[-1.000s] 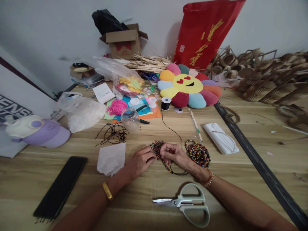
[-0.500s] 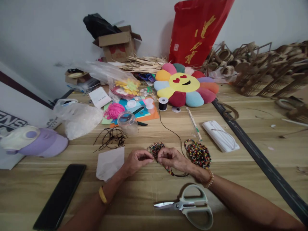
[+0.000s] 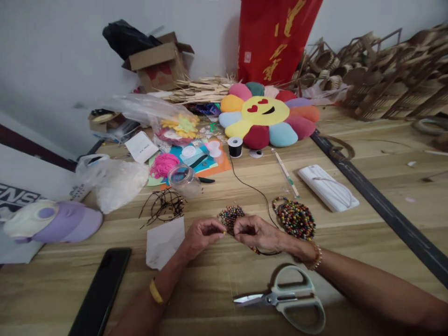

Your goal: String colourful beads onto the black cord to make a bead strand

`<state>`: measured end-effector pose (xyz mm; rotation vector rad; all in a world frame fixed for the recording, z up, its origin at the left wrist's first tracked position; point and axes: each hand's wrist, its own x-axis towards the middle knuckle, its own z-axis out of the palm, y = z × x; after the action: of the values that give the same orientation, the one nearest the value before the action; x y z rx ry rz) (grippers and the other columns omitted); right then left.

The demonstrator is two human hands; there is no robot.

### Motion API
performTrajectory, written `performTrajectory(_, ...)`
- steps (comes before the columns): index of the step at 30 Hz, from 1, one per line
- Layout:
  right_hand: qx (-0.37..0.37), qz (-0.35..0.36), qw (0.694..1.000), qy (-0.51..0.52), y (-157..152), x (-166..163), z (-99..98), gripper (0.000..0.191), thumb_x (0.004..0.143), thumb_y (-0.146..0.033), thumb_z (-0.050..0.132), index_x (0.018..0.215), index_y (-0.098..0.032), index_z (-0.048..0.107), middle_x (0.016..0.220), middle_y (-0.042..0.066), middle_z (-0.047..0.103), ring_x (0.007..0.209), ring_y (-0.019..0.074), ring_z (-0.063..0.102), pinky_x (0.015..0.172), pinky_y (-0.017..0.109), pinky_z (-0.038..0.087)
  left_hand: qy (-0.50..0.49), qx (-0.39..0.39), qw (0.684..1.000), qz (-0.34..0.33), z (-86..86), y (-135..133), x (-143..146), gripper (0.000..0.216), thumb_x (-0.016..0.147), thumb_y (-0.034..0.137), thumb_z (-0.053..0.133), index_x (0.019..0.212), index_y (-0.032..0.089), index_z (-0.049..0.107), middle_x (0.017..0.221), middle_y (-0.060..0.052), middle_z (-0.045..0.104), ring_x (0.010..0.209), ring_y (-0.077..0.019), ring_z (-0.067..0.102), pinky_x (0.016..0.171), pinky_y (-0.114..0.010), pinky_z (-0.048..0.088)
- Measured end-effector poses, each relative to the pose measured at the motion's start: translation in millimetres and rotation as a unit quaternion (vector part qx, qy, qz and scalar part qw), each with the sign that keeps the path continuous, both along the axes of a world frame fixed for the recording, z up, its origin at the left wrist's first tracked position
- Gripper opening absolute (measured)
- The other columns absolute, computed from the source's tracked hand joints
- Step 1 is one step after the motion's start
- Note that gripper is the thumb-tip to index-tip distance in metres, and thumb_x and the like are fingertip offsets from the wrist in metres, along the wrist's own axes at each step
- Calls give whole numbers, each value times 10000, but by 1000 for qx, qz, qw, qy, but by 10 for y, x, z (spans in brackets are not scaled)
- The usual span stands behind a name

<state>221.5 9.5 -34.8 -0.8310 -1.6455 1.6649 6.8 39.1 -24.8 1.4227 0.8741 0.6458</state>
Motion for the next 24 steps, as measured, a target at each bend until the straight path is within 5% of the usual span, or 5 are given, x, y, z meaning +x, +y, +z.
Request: performTrajectory(24,35,17,998,-39,11,18,70,64,791,-147,533,729,-147,548,632,-37,481,566,80,410,517,187,328,14,-8,1000,-8,40,-9,25,161,661,258,767,719,117,713,720,-58,680,692,-150,604,667,-252,452)
